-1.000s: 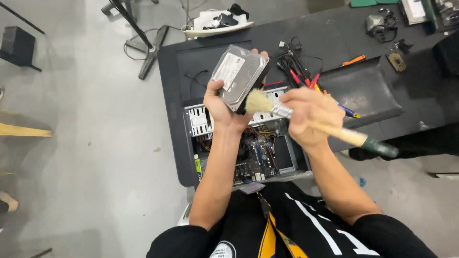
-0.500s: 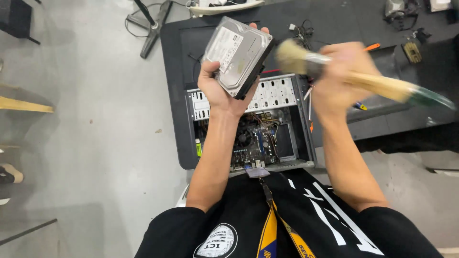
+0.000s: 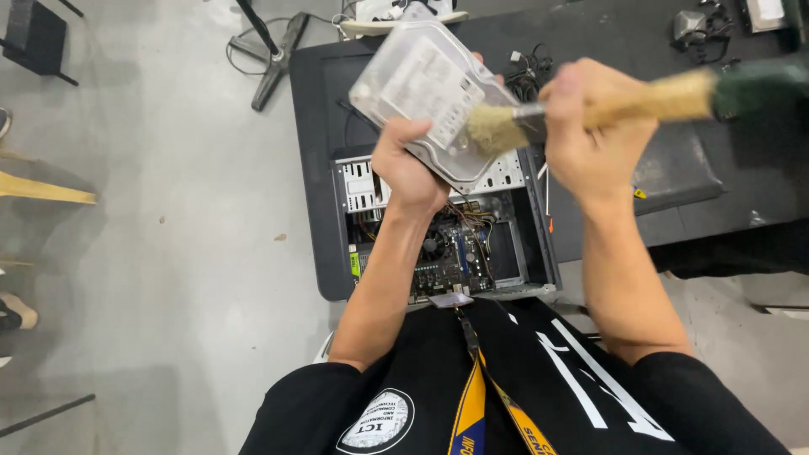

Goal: The person is cleaning a hard drive with a brush and then working on the internal components and cables of a desktop computer.

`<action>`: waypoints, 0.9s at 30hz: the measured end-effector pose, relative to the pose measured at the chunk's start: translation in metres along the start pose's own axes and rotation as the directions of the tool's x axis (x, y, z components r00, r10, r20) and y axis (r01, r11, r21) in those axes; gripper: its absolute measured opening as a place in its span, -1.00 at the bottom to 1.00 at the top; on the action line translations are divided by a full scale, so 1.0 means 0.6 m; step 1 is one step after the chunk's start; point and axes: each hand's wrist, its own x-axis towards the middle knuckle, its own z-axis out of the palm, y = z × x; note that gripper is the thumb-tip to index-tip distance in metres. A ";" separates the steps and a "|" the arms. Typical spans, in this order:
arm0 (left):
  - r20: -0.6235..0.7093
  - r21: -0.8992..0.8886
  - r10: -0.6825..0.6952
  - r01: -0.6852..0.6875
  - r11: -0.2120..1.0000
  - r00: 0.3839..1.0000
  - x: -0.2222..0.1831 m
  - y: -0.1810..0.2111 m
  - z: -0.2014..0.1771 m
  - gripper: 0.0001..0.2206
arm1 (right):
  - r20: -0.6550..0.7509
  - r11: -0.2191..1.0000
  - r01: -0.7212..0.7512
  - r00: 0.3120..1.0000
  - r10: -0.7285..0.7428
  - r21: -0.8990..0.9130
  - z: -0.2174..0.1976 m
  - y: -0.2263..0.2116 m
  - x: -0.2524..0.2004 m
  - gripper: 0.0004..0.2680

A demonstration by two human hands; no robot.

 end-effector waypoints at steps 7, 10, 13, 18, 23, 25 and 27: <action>-0.056 0.291 -0.202 0.210 0.933 0.978 -0.021 0.003 -0.004 -0.59 | 0.121 0.938 0.347 0.930 -0.346 0.012 0.015 0.015 -0.006 -0.67; -0.049 0.366 -0.099 0.110 0.924 0.994 -0.041 -0.001 -0.020 -0.58 | 0.065 0.994 0.096 0.994 -0.092 -0.061 0.013 0.031 -0.027 -0.75; 0.078 0.356 -0.183 0.144 0.923 0.980 -0.033 -0.002 -0.006 -0.47 | -0.146 0.992 0.028 0.988 -0.046 -0.121 0.024 -0.003 -0.036 -0.73; -0.003 0.606 -0.225 0.180 0.775 0.974 -0.055 -0.005 0.030 -0.32 | -0.358 0.982 0.135 0.917 -0.175 -0.134 0.023 0.076 0.002 -0.64; -0.017 0.567 -0.356 0.302 0.766 0.934 -0.040 -0.007 -0.006 -0.22 | 0.035 0.332 0.151 0.943 -0.330 -0.931 0.042 0.056 -0.117 -0.80; -0.047 0.545 -0.421 0.376 0.749 0.906 -0.057 -0.017 -0.042 -0.14 | 0.280 -0.098 0.265 0.845 -0.455 -0.959 0.037 0.094 -0.099 -0.63; -0.018 0.915 -0.154 0.078 0.395 0.988 -0.079 -0.036 -0.085 -0.29 | -0.400 0.989 0.028 0.913 -0.085 -0.146 0.030 0.089 0.006 -0.63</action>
